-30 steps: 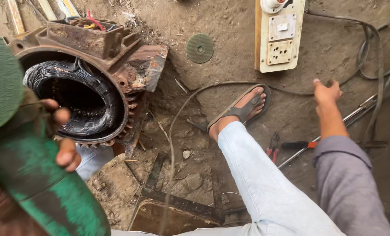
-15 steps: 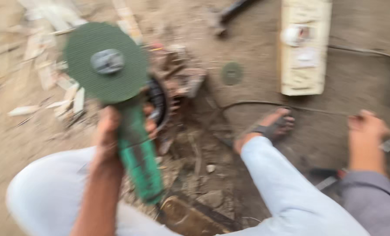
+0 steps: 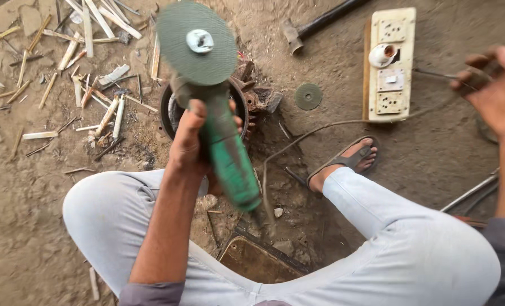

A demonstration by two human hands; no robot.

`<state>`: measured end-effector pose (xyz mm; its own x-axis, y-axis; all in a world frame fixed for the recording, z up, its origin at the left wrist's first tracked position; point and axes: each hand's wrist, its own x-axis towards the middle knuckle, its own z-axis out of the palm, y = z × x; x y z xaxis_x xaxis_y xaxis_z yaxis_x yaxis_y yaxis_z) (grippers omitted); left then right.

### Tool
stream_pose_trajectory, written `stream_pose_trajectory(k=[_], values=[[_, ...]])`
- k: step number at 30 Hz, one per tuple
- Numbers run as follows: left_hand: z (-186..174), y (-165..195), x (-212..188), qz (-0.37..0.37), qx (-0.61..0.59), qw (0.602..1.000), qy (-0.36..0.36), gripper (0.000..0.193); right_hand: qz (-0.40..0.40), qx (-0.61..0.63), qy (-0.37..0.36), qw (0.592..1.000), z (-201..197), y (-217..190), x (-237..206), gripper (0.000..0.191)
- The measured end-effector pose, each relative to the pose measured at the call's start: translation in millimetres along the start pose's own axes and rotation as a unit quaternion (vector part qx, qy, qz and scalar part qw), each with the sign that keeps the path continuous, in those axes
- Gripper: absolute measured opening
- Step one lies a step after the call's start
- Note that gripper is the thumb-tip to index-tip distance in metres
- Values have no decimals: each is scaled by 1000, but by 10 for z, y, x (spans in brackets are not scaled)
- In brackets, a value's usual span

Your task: The person uses an angle grinder to grind the surface of a motor part held by another person. They then change the grinding disc on the angle grinder and continue grinding a different motor component.

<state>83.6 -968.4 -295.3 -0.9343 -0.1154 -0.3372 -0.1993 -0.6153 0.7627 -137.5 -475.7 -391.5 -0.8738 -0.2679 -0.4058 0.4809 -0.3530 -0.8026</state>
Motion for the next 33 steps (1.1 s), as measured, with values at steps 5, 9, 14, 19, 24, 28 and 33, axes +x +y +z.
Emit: stream_pose_trajectory(k=[5,9,14,19,24,28,33], values=[[53,7,13,-8,36,998,50,57,-38,-256,-86,962,1318,-553,-110,22],[119,118,-58,32,10,998,47,52,-27,-435,-56,898,2058,-193,-141,24],[111,449,-212,110,69,991,20,53,149,-528,-76,832,2534,1387,-385,26],[-111,697,-393,112,235,959,111,61,328,-628,-239,663,2582,2959,-1113,26],[-312,741,-500,134,204,967,78,74,497,-428,-169,736,2863,3684,-1685,53],[-466,691,-558,52,132,981,134,83,256,-564,-302,725,3109,3755,-1878,49],[-717,524,-795,92,108,975,172,65,241,-574,-273,734,3355,3537,-1885,44]])
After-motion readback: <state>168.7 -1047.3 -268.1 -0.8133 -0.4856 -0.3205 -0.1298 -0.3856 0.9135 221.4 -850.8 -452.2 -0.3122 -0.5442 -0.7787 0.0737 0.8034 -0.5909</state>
